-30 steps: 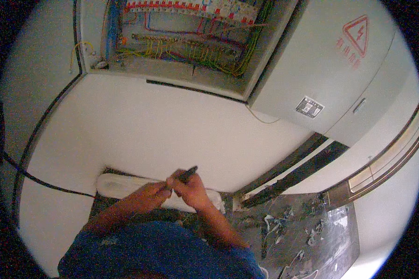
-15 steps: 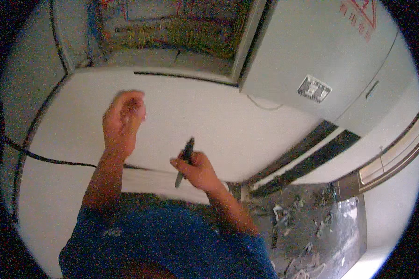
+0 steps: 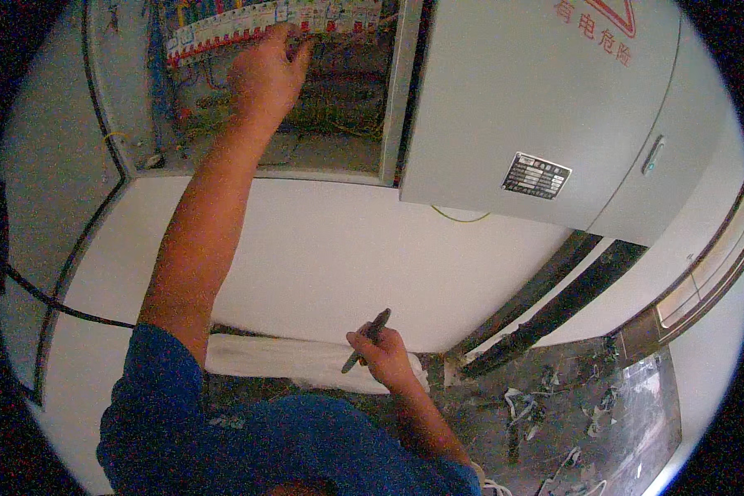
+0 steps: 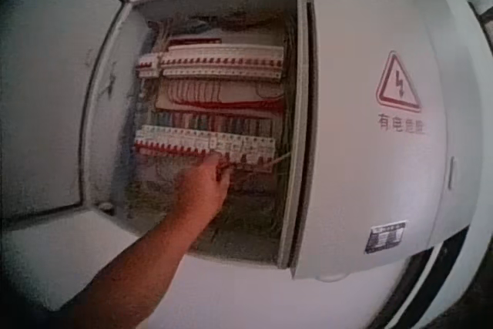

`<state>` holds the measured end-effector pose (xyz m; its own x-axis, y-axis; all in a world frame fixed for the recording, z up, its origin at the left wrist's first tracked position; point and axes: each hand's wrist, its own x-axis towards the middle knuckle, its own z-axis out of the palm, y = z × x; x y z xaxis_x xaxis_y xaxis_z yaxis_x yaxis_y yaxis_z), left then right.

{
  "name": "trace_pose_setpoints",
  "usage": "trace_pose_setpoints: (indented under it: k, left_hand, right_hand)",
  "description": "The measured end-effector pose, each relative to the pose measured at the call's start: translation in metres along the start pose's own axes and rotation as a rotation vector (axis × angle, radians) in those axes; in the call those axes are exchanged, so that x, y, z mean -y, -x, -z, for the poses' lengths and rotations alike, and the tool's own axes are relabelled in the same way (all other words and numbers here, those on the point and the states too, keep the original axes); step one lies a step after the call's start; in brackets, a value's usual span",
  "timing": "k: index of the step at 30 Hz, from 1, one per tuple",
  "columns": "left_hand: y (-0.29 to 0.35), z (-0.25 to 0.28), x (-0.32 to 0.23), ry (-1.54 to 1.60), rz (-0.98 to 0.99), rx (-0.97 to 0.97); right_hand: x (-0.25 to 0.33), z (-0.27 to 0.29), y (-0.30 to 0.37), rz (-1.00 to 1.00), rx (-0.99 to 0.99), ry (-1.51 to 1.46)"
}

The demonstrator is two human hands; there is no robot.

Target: The person uses a multimeter to test electrical wires connected to a ceiling fixture. They then walk to an electrical panel, flip a breaker, and return to continue testing the wires. Finally, they place the multimeter in a bucket and use a screwdriver to adjust connections inside the panel.

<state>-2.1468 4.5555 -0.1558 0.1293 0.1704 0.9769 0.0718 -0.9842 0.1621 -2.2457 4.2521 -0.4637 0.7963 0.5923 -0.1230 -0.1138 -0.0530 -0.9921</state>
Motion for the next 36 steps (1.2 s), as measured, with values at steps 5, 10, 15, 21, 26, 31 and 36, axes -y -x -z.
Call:
trace_pose_setpoints:
  k: [5,10,15,21,26,31,36]
  left_hand:
    - [-0.002,-0.014,0.007,-0.008,-0.055,0.008]
    - [0.0,-0.02,0.017,0.129,-0.06,0.033]
    - [-0.013,0.007,0.022,0.096,-0.175,-0.111]
    - [0.052,0.059,0.021,0.077,-0.071,0.444]
    - [0.06,0.069,0.045,-0.003,-0.023,0.76]
    - [0.055,0.069,0.055,0.043,-0.026,0.85]
    - [0.057,0.079,0.062,0.272,0.076,0.898]
  right_hand:
    - [-0.015,0.007,-0.003,0.002,-0.05,-0.027]
    - [-0.021,0.005,-0.007,-0.017,-0.08,-0.036]
    - [-0.034,-0.002,-0.011,-0.033,-0.031,-0.082]
    - [-0.031,-0.006,-0.015,-0.015,-0.054,0.014]
    - [-0.023,-0.016,-0.019,-0.005,-0.004,-0.037]
    - [-0.01,-0.038,-0.018,-0.006,-0.019,-0.074]
    - [0.003,-0.049,-0.012,0.034,-0.103,-0.042]
